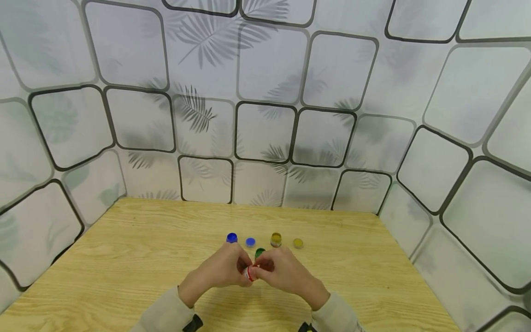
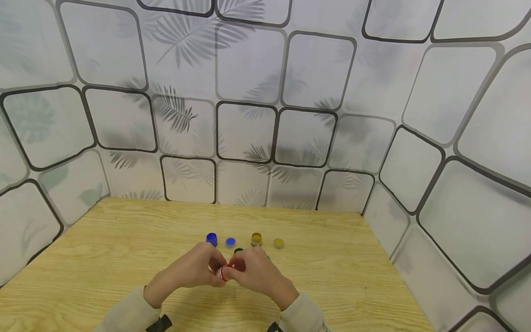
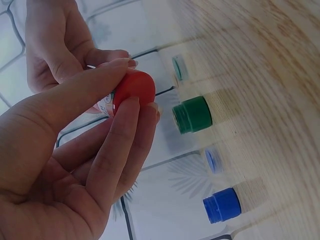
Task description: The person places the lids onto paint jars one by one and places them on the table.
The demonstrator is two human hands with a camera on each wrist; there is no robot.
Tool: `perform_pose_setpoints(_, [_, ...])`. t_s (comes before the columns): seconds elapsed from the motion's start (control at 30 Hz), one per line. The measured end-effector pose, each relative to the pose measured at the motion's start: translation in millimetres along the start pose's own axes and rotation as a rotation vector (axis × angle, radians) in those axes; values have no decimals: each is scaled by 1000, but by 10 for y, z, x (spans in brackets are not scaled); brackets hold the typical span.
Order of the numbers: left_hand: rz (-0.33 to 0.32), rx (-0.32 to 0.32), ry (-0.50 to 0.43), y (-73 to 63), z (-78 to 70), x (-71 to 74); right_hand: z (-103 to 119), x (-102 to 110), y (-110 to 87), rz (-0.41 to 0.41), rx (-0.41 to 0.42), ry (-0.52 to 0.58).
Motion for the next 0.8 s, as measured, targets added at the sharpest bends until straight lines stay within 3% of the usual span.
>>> perform_pose_setpoints(0.13, [0, -2, 4, 3, 1, -3, -2, 1, -10, 4, -6, -13])
perform_pose_setpoints(0.5, [-22, -7, 13, -1, 31, 22, 61, 4, -8, 1, 92, -27])
perform_pose_setpoints(0.8, [-19, -10, 10, -14, 19, 41, 111, -1, -2, -12, 138, 31])
Point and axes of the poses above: each hand's wrist, its own y-axis towards the middle knuckle, its own x-axis out of the back of the hand, z = x × y, the point moved 7 cm from there along y, towards the middle knuckle, and after that the axes turned 13 degrees about x, right-handed, at the moved point
